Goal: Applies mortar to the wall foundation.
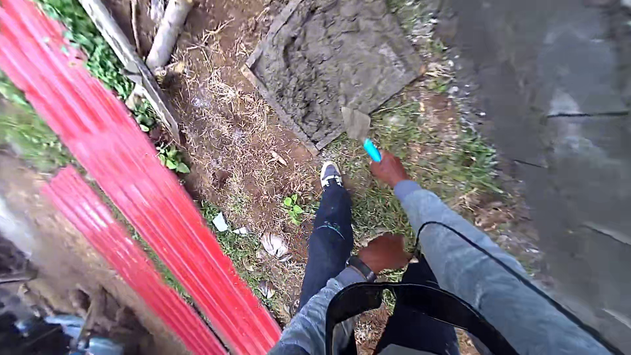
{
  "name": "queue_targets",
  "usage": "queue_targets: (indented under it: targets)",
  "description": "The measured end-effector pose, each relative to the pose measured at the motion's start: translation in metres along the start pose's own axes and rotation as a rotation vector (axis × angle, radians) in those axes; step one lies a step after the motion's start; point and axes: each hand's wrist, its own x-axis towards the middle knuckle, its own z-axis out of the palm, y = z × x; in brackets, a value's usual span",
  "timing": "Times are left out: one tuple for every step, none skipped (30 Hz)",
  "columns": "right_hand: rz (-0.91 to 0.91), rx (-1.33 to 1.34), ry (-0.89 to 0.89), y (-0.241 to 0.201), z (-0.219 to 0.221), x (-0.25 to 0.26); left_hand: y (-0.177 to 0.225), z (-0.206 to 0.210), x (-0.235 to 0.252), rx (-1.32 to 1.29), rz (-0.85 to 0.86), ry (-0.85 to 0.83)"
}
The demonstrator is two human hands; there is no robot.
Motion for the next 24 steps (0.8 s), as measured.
queue_targets:
  targets:
    - [-0.015, -0.024, 0.018, -0.023, 0.002, 0.033, -0.003, -0.013, -0.001, -0.041, 0.005, 0.018]
    - [-0.028, -0.061, 0.034, -0.045, 0.003, 0.063, -0.005, -0.026, -0.004, -0.088, -0.002, 0.021]
    - [-0.043, -0.098, 0.055, -0.066, 0.003, 0.092, -0.003, -0.046, -0.011, -0.127, -0.03, -0.007]
    - [-0.06, -0.132, 0.076, -0.083, 0.004, 0.121, 0.003, -0.076, -0.022, -0.155, -0.071, -0.086]
    - [-0.076, -0.154, 0.09, -0.099, 0.005, 0.149, 0.012, -0.114, -0.034, -0.175, -0.099, -0.197]
    - [-0.086, -0.174, 0.1, -0.113, 0.007, 0.174, 0.018, -0.149, -0.045, -0.171, -0.117, -0.306]
    - [-0.089, -0.193, 0.107, -0.126, 0.013, 0.197, 0.014, -0.166, -0.048, -0.148, -0.103, -0.347]
    - [-0.088, -0.204, 0.11, -0.138, 0.019, 0.217, 0.004, -0.162, -0.044, -0.142, -0.058, -0.301]
    - [-0.093, -0.214, 0.11, -0.149, 0.026, 0.232, -0.011, -0.138, -0.036, -0.138, 0.007, -0.183]
    - [-0.101, -0.219, 0.11, -0.159, 0.035, 0.241, -0.023, -0.117, -0.03, -0.151, 0.055, -0.059]
    - [-0.107, -0.217, 0.108, -0.171, 0.044, 0.246, -0.03, -0.104, -0.026, -0.167, 0.078, 0.026]
    - [-0.11, -0.207, 0.101, -0.182, 0.053, 0.248, -0.034, -0.101, -0.027, -0.205, 0.087, 0.068]
    - [-0.109, -0.19, 0.089, -0.19, 0.061, 0.246, -0.036, -0.107, -0.031, -0.274, 0.083, 0.099]
    - [-0.108, -0.164, 0.08, -0.199, 0.067, 0.246, -0.035, -0.121, -0.038, -0.334, 0.085, 0.097]
    - [-0.107, -0.141, 0.071, -0.204, 0.073, 0.246, -0.033, -0.133, -0.043, -0.353, 0.091, 0.096]
    - [-0.111, -0.131, 0.063, -0.211, 0.079, 0.248, -0.033, -0.14, -0.047, -0.352, 0.108, 0.109]
    - [-0.114, -0.118, 0.051, -0.218, 0.082, 0.249, -0.033, -0.147, -0.051, -0.34, 0.128, 0.097]
    - [-0.118, -0.093, 0.044, -0.226, 0.084, 0.249, -0.033, -0.157, -0.057, -0.357, 0.148, 0.079]
    - [-0.119, -0.068, 0.037, -0.234, 0.086, 0.251, -0.034, -0.168, -0.064, -0.397, 0.153, 0.053]
    - [-0.12, -0.055, 0.033, -0.238, 0.087, 0.255, -0.034, -0.175, -0.069, -0.432, 0.136, 0.033]
    - [-0.12, -0.037, 0.027, -0.238, 0.087, 0.259, -0.032, -0.18, -0.075, -0.467, 0.092, 0.033]
    - [-0.121, -0.009, 0.018, -0.236, 0.087, 0.261, -0.03, -0.187, -0.083, -0.492, 0.03, 0.071]
    - [-0.122, 0.029, 0.006, -0.233, 0.086, 0.26, -0.025, -0.198, -0.095, -0.517, -0.003, 0.152]
    - [-0.126, 0.078, -0.007, -0.23, 0.083, 0.258, -0.014, -0.227, -0.112, -0.549, -0.089, 0.119]
